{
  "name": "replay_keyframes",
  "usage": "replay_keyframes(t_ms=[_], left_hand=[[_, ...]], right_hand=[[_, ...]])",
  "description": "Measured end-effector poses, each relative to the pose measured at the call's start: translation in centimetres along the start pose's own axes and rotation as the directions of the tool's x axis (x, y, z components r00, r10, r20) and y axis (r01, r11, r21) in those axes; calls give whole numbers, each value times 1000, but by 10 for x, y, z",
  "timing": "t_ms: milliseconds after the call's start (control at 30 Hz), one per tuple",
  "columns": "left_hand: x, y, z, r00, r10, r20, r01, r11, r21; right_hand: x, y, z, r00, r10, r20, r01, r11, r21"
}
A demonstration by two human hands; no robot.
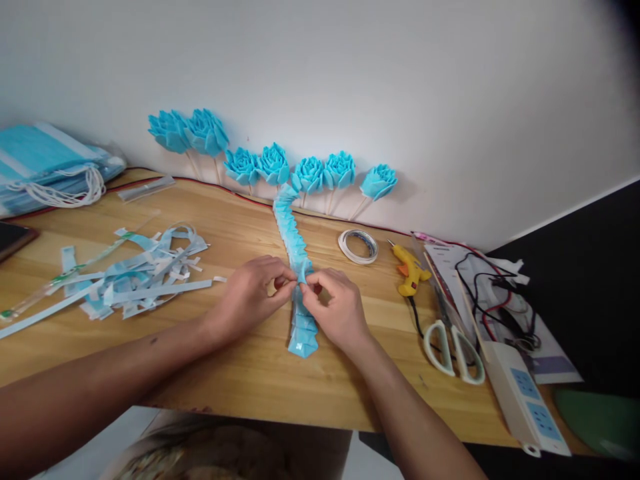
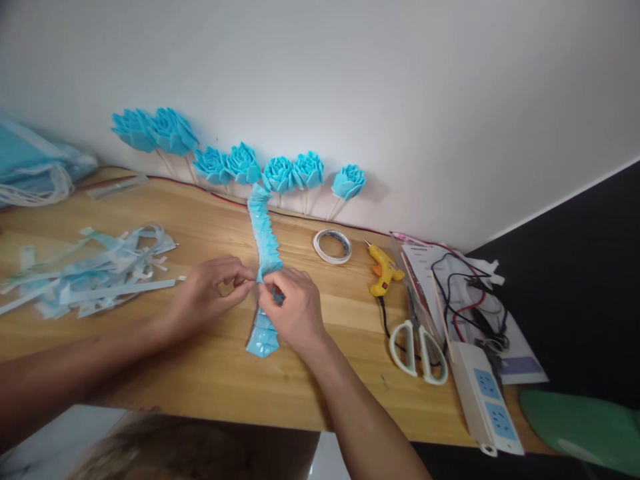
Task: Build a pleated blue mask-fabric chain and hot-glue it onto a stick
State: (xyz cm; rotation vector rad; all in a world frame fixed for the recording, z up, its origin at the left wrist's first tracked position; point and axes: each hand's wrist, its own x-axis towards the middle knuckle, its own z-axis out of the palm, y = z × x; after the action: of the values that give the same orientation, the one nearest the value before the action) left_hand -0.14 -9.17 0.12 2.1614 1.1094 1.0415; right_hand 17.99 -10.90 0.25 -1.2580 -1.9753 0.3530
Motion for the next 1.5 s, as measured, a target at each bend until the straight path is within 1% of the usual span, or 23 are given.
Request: replay_keyframes(t_ms=[133, 300, 400, 500, 600, 700, 767, 800, 867, 933, 1100, 1233, 1367, 1433, 1500], left_hand=[[1, -1, 1, 1000, 5, 4, -5, 1000, -20], [1, 0, 0, 1000, -15, -12, 14, 998, -69], [3, 1, -2, 995, -98, -10, 94, 979, -183], [5, 1, -5, 974, -224, -1, 211, 916, -342], [7, -3, -7, 957, -283, 66, 284, 860, -425], [7, -6, -8, 944, -265, 198, 325, 854, -407], [7, -6, -8, 937, -243, 253, 327, 867, -376], [7, -6, -8, 936, -239, 258, 323, 874, -362], [6, -5, -8, 941, -243, 236, 315, 885, -343], [5, -4, -7, 944, -244, 223, 308, 895, -323], [5, -3, -6, 936, -256, 241, 319, 908, -272], [6, -4, -6, 914, -281, 292, 371, 870, -325], [6, -7, -5, 899, -287, 332, 413, 809, -419], [6, -10, -4, 898, -297, 325, 419, 805, -420], [6, -12, -4, 901, -304, 311, 414, 816, -404]], right_hand=[[0, 1, 1, 1000, 3, -2, -3, 1000, 2], [0, 1, 1, 1000, 17, -24, -16, 999, 27], [1, -1, 0, 995, 103, 0, -102, 987, 125], [3, -4, -4, 974, 218, 62, -227, 935, 272], [5, -6, -6, 957, 266, 112, -288, 889, 355], [5, -6, -7, 951, 275, 145, -310, 874, 375], [5, -6, -8, 944, 280, 174, -327, 864, 382], [5, -6, -8, 940, 283, 192, -338, 858, 387], [5, -6, -8, 930, 288, 230, -360, 844, 398], [5, -6, -8, 924, 293, 246, -371, 844, 388], [4, -7, -5, 946, 268, 181, -313, 900, 303], [4, -7, -7, 946, 253, 203, -302, 915, 268], [5, -5, -10, 914, 286, 288, -369, 881, 295], [6, -4, -11, 895, 295, 335, -405, 851, 334], [6, -3, -11, 890, 300, 343, -420, 832, 363]])
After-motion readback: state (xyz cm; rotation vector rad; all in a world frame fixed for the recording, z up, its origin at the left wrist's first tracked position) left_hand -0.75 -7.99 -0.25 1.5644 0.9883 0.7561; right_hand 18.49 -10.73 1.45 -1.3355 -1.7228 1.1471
